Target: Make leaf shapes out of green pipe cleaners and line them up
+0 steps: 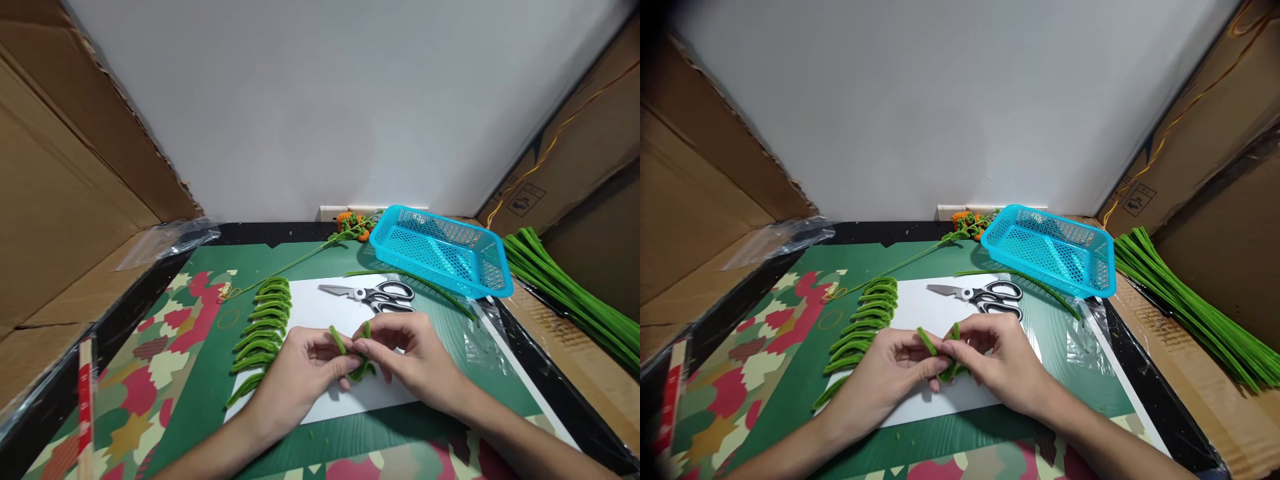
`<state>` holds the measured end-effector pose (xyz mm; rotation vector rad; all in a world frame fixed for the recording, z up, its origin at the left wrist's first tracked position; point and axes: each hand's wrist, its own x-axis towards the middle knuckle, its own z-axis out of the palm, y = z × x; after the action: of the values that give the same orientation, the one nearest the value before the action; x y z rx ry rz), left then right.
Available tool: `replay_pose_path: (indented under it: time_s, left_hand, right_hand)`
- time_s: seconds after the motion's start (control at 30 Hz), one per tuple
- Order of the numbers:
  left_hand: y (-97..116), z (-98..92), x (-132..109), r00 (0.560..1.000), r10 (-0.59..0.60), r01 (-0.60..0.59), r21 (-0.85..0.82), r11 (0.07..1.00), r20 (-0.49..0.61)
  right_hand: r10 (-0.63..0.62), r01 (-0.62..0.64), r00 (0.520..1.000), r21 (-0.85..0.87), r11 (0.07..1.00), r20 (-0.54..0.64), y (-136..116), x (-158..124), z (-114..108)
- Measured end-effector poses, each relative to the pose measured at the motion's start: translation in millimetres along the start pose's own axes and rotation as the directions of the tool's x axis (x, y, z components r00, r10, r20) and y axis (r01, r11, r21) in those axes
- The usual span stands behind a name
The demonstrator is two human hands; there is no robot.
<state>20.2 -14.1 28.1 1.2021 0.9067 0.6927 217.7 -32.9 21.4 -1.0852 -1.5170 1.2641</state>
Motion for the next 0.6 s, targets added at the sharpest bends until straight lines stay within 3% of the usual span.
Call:
replay_pose_path:
  time_s: [0.23, 0.47, 0.53, 0.6]
  left_hand:
    - [-3, -1.2, -3, 0.995, -0.084, 0.079, 0.105, 0.991, 0.045]
    - [-6, 6.7, -13, 0.993, 0.119, -0.090, 0.487, 0.869, -0.029]
    - [-9, 10.0, -16, 0.988, 0.154, -0.117, 0.511, 0.852, -0.030]
    - [-12, 12.4, -17, 0.989, 0.136, -0.103, 0.428, 0.898, -0.048]
  right_hand:
    - [0.044, -0.028, 0.993, 0.141, 0.990, -0.111, 0, 1, -1]
    - [0.048, -0.045, 0.995, 0.038, 0.998, -0.093, 4, -1, 2]
    - [0.043, -0.040, 0.995, 0.031, 0.999, -0.088, 4, -1, 4]
    - [0.049, -0.044, 0.997, 0.081, 0.996, -0.060, 4, 0, 5]
